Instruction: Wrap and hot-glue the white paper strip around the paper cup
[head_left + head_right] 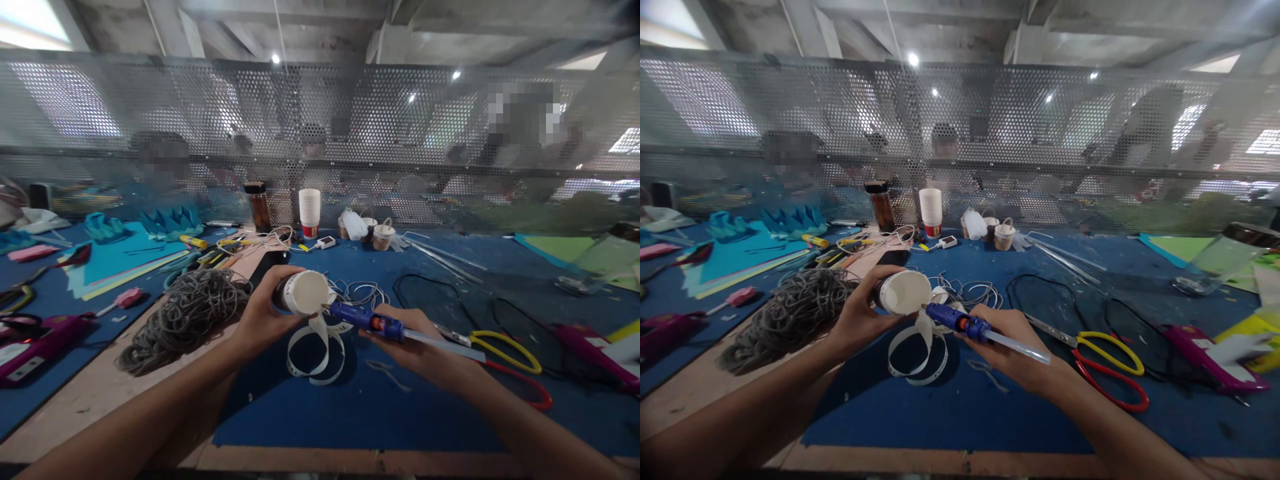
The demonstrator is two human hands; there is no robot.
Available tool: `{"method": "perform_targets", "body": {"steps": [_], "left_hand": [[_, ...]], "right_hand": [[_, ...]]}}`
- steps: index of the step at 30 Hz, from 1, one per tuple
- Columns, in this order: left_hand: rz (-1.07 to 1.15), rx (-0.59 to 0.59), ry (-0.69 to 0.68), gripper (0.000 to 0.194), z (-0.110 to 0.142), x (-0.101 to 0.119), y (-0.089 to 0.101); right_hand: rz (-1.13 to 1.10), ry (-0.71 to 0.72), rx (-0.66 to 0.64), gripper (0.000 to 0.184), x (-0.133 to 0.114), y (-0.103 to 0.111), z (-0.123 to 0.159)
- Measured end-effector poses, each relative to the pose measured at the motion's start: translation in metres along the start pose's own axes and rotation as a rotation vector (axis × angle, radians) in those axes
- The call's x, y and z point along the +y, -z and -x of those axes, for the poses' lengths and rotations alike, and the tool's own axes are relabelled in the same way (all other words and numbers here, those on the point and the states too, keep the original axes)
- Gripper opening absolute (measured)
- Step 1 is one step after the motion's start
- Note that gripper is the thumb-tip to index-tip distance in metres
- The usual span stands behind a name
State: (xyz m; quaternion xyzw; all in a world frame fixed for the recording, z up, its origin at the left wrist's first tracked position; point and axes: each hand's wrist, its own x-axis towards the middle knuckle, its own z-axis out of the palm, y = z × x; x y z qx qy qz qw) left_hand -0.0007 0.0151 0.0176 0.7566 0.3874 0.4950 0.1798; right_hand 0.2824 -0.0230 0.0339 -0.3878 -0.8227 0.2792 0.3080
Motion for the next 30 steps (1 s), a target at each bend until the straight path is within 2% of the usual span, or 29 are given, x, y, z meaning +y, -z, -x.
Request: {"method": "perform_targets", "body": {"steps": [30], "left_hand": [[-0.063,-0.002,-0.030,0.059,-0.0009,-0.0004,0.0012]], "right_hand": [[0.020,-0.003,-0.014,0.025,0.0023,-0.0024,-0.0005]]}}
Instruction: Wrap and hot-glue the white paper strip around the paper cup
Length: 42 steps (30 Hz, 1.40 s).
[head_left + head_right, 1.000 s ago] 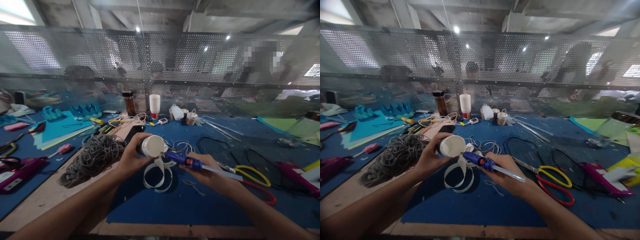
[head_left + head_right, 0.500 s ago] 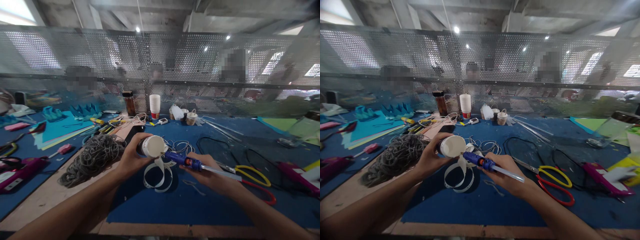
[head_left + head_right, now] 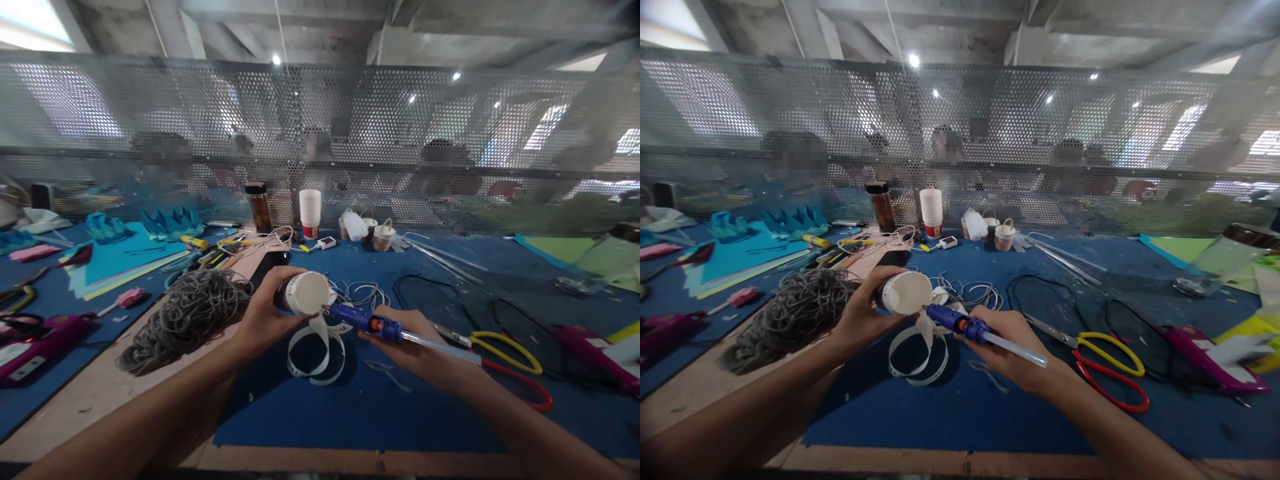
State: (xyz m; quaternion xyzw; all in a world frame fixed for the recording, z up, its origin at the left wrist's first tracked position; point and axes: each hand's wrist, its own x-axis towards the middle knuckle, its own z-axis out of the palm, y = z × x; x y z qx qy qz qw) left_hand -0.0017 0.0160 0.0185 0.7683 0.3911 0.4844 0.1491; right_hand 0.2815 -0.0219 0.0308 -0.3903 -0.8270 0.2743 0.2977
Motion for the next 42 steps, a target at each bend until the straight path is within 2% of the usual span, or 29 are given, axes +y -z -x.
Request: {"method": "perform_targets", "body": {"steps": [15,42], "left_hand": [[-0.015,0.012,-0.012,0.059,0.0002,-0.0016,-0.0011],[-0.053,0.006,-0.016,0.058,-0.0001,0.0004,-0.0004]], "right_hand": [[0.021,0.024,0.037,0.024,0.0012,-0.0032,0.0004],[0.028,-0.008,-0.006,0.026,-0.0005,-0.0035,0.0010]]}}
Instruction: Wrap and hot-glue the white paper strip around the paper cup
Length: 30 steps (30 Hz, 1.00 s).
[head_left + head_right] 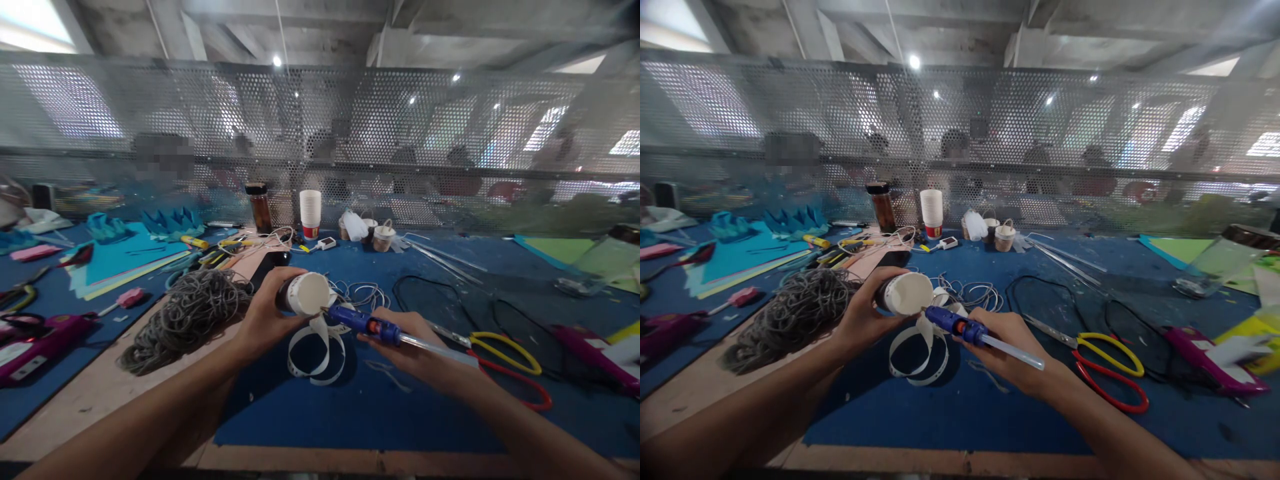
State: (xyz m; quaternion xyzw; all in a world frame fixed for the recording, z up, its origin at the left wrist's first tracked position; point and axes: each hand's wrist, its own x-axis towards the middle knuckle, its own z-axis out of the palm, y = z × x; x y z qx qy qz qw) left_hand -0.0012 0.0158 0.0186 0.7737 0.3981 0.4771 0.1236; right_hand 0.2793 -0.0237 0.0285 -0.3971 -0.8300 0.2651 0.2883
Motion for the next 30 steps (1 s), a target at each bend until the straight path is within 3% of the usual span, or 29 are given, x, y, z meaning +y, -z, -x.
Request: {"method": "perform_targets", "body": {"steps": [23,30], "left_hand": [[0.049,-0.016,0.033,0.058,0.002,-0.001,-0.004],[0.172,-0.048,0.149,0.064,0.006,-0.004,-0.011]], "right_hand": [[-0.016,-0.014,0.016,0.027,0.002,-0.003,-0.001],[-0.222,-0.104,0.142,0.027,0.006,-0.019,-0.005]]}}
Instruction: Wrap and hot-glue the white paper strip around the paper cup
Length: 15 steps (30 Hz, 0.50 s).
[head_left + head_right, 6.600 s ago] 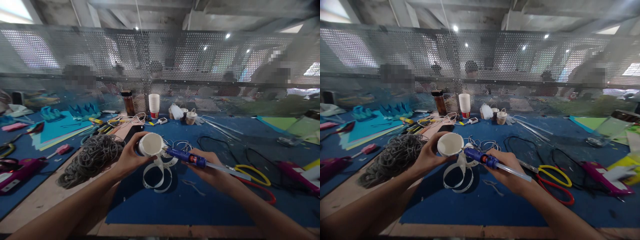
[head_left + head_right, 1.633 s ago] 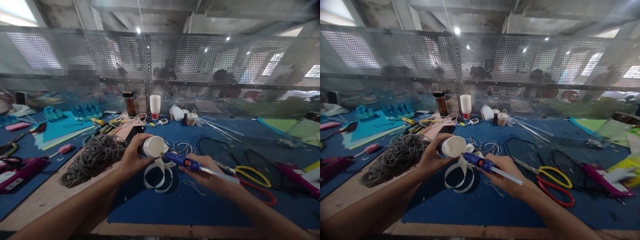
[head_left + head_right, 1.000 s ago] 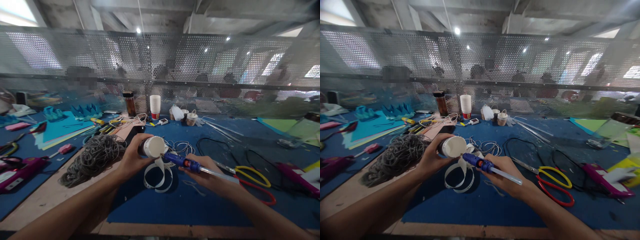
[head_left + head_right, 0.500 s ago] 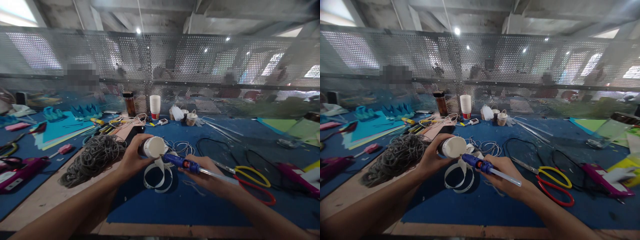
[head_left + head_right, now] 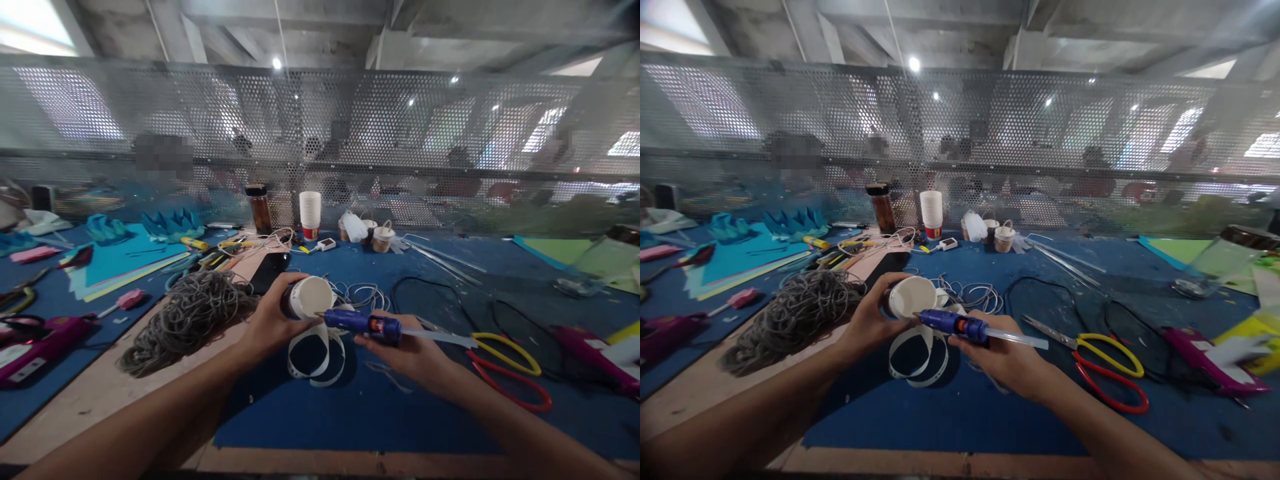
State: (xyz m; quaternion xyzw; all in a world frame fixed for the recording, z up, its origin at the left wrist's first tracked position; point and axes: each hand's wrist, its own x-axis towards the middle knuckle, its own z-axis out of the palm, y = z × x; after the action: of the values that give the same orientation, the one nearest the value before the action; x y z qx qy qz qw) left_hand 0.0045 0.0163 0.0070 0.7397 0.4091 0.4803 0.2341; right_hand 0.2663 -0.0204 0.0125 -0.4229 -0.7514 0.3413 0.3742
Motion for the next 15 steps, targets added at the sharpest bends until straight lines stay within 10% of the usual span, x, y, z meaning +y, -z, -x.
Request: {"method": "perform_targets", "body": {"steps": [6,15], "left_hand": [[0.129,-0.022,0.099,0.075,-0.004,0.001,0.002],[0.474,-0.126,0.314,0.074,-0.006,-0.012,0.004]], "right_hand": [[-0.076,-0.266,0.129,0.042,-0.011,0.011,-0.004],[-0.067,-0.230,0.161,0.044,-0.013,0.021,-0.007]]}}
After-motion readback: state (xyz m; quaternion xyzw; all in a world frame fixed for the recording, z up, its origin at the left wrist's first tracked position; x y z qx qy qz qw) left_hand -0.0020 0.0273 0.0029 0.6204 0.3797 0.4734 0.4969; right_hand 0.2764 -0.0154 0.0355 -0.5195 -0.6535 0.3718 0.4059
